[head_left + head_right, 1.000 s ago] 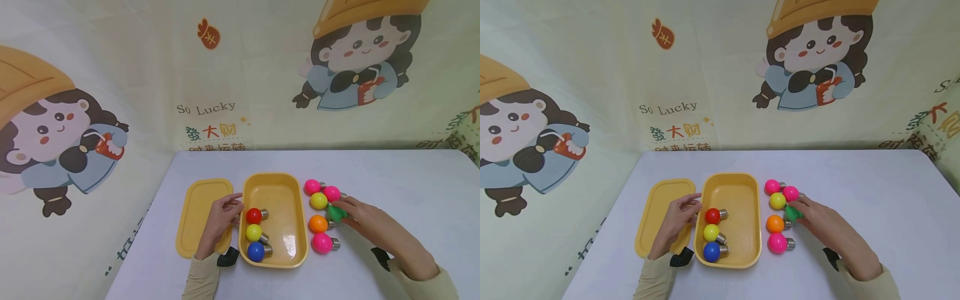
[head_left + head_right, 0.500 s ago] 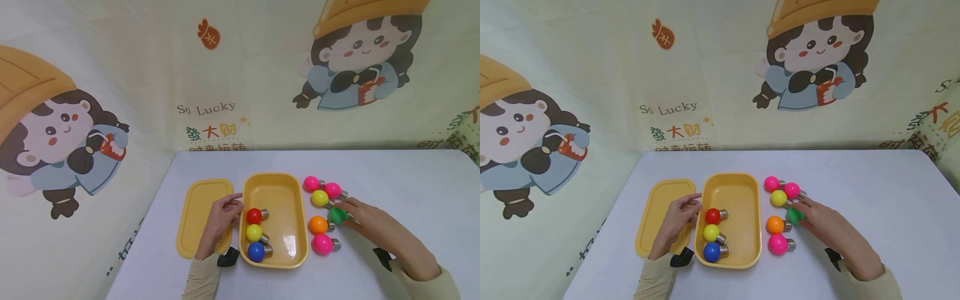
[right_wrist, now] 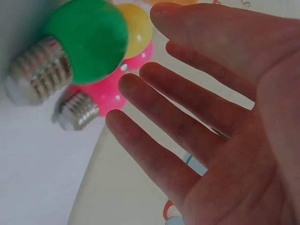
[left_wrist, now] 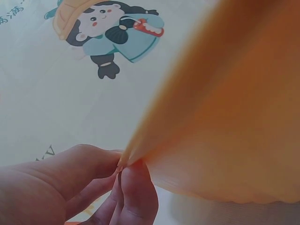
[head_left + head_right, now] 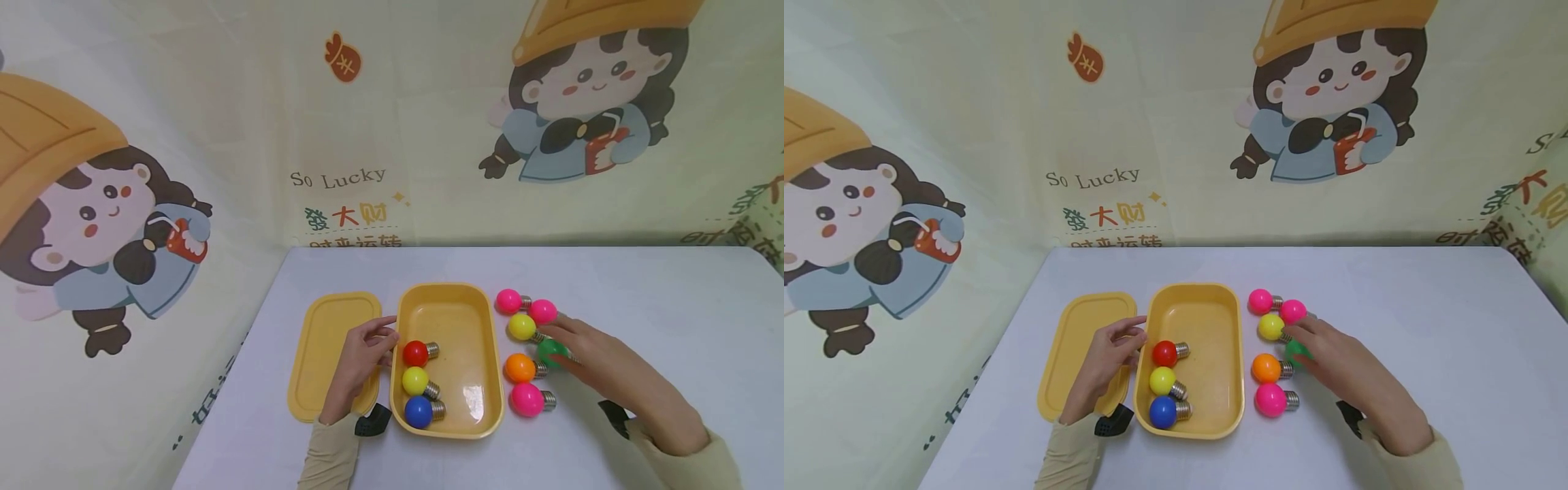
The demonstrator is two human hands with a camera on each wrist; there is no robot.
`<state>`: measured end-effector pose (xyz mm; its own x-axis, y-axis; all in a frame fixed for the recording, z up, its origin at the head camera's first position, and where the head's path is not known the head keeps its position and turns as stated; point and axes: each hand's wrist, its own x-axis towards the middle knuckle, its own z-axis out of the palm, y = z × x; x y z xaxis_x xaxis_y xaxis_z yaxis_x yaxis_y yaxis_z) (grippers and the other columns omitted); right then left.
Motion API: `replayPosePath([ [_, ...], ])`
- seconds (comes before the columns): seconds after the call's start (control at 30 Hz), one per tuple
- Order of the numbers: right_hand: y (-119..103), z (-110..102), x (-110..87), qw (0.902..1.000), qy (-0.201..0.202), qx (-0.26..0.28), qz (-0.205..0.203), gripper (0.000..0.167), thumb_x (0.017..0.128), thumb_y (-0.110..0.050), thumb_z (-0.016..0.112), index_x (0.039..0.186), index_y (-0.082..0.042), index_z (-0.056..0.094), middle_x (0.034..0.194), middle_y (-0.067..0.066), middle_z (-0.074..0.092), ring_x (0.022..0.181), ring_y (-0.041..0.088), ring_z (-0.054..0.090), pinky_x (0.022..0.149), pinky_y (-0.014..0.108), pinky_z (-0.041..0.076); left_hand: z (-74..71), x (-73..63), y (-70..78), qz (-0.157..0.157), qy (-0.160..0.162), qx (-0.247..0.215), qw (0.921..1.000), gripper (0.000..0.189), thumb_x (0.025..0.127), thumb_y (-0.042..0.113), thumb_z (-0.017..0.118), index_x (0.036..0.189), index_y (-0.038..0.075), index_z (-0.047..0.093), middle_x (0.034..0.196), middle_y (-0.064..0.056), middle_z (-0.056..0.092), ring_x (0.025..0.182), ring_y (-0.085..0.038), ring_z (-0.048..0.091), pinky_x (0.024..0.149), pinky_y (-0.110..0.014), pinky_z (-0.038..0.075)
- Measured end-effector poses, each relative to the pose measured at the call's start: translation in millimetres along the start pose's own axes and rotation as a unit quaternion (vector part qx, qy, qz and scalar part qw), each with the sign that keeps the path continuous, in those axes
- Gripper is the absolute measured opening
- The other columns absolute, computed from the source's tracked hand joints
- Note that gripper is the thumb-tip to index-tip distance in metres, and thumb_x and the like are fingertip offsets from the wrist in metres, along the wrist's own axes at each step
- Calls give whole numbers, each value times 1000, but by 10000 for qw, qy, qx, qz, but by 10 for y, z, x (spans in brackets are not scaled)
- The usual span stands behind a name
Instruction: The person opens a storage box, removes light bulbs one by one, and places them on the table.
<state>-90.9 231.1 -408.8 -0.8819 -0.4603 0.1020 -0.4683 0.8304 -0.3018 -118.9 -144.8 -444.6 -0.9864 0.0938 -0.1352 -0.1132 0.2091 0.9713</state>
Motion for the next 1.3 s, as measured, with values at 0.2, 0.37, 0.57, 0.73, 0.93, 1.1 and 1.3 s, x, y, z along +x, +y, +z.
replayPosePath([
  [0.2,-106,9,60,9959,654,-102,-622,48,70,-9,89,114,-8,70,111,6,65,102,25,64,78,40,60,10,-11,2,25,-4,-32,10000,43,93,16,70,134,4,61,104,-16,64,69,-16,65,64,-26,60],
  [0.37,-216,9,138,9933,787,-36,-843,46,72,-10,87,115,-8,70,113,6,66,105,26,64,81,41,59,22,2,-4,-9,20,23,10000,43,94,13,69,134,3,60,104,-15,64,69,-15,64,64,-26,60],
  [0.57,-362,-3,261,9978,274,127,-598,48,76,-11,85,121,-7,68,120,7,65,109,26,63,82,40,59,30,12,-4,21,28,154,9999,40,95,7,65,134,-3,58,103,-18,64,69,-15,63,65,-28,60],
  [0.73,-464,23,347,9980,110,37,-627,46,79,-15,84,121,-5,68,121,8,65,112,26,61,83,38,59,32,-6,-11,-35,22,33,10000,43,94,13,68,135,3,60,104,-15,64,70,-15,64,65,-26,59],
  [0.93,-585,55,429,9969,73,-113,-781,45,80,-13,82,122,-6,67,120,9,65,112,27,62,84,37,59,28,-22,-21,48,28,-4,10000,43,94,15,68,135,2,60,104,-14,64,70,-16,65,63,-26,59],
  [1.1,-687,82,506,9943,141,-227,-1033,46,79,-14,83,122,-7,67,116,8,66,107,24,63,82,34,59,29,-32,-26,6,49,27,10000,42,93,15,70,133,5,61,104,-15,64,68,-16,65,64,-25,59],
  [1.3,-807,105,591,9939,-23,-83,-1097,45,81,-14,82,123,-7,66,116,8,65,106,24,64,84,35,59,36,-27,-35,-18,43,25,10000,41,93,15,70,132,6,62,103,-15,64,69,-16,65,64,-25,59],
])
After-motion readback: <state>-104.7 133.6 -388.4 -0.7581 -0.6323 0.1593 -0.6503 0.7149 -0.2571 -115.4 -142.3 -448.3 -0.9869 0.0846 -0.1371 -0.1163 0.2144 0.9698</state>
